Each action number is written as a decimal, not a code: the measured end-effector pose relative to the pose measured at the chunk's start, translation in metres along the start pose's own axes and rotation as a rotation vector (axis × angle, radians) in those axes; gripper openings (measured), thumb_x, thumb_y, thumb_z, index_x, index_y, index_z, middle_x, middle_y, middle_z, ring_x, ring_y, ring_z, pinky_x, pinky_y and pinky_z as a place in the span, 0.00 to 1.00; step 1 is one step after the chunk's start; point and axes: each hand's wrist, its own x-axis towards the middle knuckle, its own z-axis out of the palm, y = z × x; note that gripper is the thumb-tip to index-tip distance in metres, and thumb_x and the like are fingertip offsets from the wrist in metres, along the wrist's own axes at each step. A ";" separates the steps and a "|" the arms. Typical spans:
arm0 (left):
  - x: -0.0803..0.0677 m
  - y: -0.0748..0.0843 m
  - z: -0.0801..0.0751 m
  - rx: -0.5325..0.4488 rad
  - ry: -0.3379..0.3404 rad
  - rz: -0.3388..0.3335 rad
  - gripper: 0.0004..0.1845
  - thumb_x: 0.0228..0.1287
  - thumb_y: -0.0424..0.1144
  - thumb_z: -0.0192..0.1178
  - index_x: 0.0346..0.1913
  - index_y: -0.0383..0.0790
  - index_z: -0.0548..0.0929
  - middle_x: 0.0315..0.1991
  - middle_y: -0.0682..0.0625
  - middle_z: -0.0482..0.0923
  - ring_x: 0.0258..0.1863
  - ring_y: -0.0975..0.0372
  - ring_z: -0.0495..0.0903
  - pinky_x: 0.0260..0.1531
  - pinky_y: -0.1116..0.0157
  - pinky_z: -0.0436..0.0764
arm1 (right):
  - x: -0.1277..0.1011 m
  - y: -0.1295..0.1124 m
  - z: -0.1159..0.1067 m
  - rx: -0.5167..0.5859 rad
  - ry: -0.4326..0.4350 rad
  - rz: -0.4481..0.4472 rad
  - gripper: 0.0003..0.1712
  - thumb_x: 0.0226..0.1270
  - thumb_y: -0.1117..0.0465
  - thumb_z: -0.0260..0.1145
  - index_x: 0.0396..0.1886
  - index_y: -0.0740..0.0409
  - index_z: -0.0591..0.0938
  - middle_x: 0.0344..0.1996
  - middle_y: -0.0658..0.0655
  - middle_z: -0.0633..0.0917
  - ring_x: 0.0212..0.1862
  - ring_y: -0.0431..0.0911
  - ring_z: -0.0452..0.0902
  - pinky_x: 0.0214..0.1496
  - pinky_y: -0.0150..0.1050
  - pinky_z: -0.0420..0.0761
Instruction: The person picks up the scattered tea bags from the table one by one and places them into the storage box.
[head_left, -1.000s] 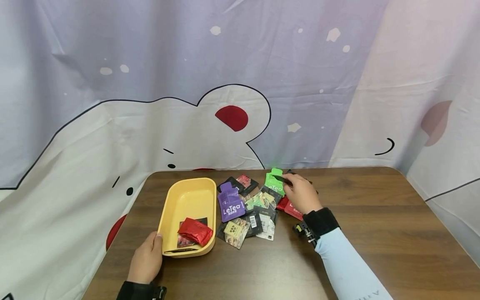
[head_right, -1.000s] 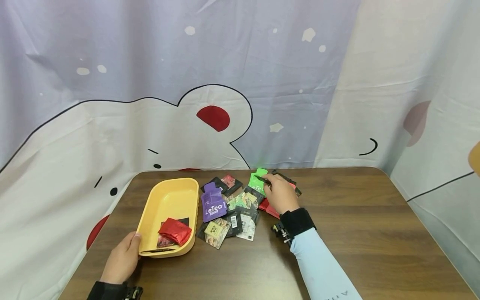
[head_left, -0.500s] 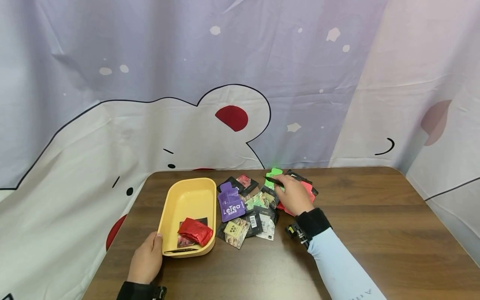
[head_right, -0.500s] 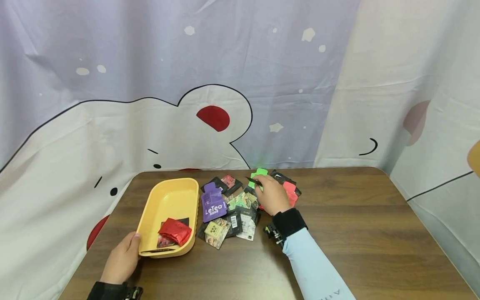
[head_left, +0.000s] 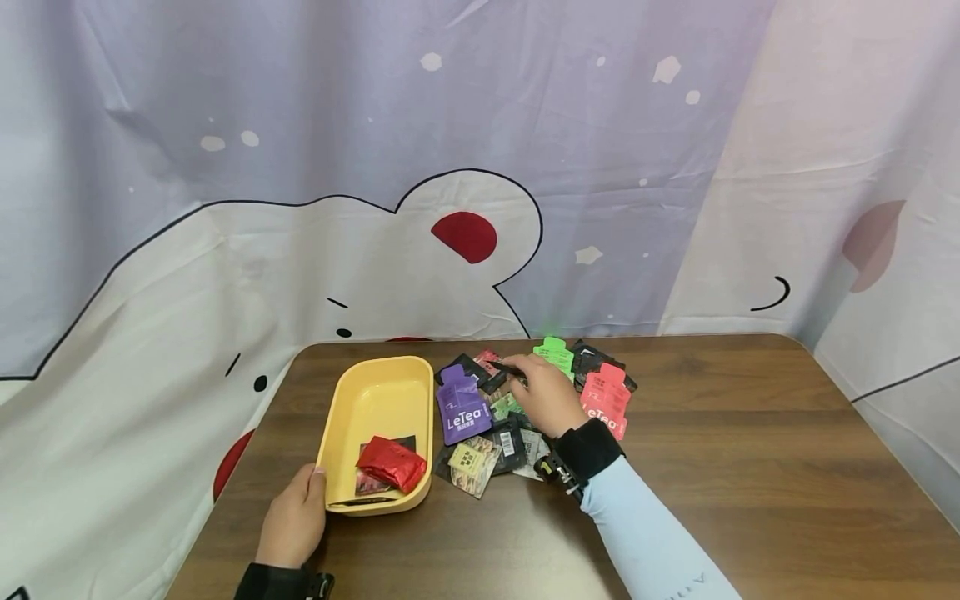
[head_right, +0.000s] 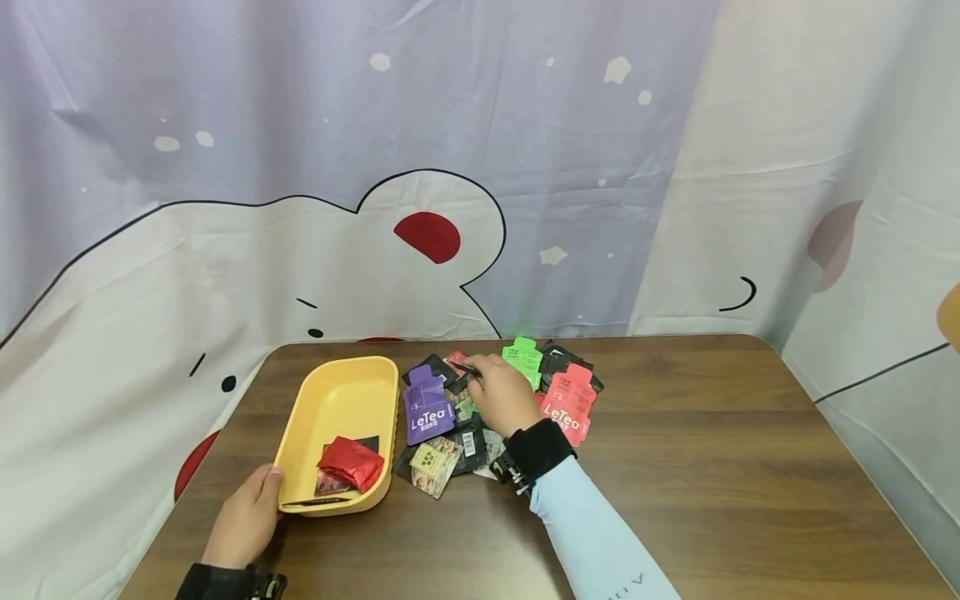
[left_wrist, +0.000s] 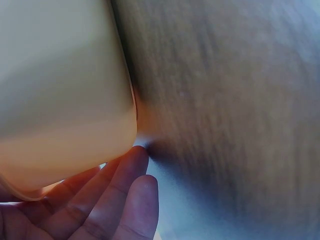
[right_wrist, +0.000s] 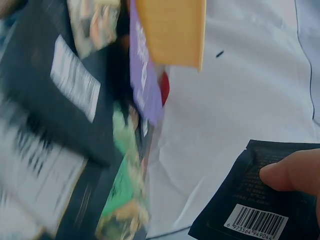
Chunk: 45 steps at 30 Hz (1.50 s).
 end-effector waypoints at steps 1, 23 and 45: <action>0.000 0.000 0.000 0.000 -0.001 0.000 0.31 0.83 0.50 0.30 0.71 0.29 0.65 0.67 0.28 0.70 0.66 0.36 0.71 0.62 0.38 0.70 | 0.000 -0.003 0.002 0.003 -0.003 -0.008 0.20 0.73 0.62 0.62 0.62 0.52 0.82 0.54 0.57 0.85 0.43 0.47 0.81 0.48 0.46 0.79; 0.002 0.001 0.000 -0.006 -0.011 -0.011 0.32 0.83 0.52 0.29 0.72 0.29 0.64 0.68 0.29 0.69 0.67 0.36 0.70 0.63 0.38 0.70 | -0.009 -0.090 0.052 -0.006 -0.125 -0.255 0.16 0.73 0.60 0.62 0.58 0.51 0.84 0.48 0.52 0.86 0.47 0.44 0.84 0.49 0.40 0.83; -0.002 -0.001 -0.003 -0.006 0.024 0.058 0.28 0.83 0.47 0.33 0.68 0.29 0.69 0.62 0.29 0.75 0.62 0.37 0.76 0.56 0.38 0.74 | -0.027 -0.148 0.092 -0.071 -0.215 -0.394 0.17 0.75 0.55 0.62 0.60 0.46 0.83 0.48 0.47 0.87 0.47 0.36 0.82 0.51 0.29 0.80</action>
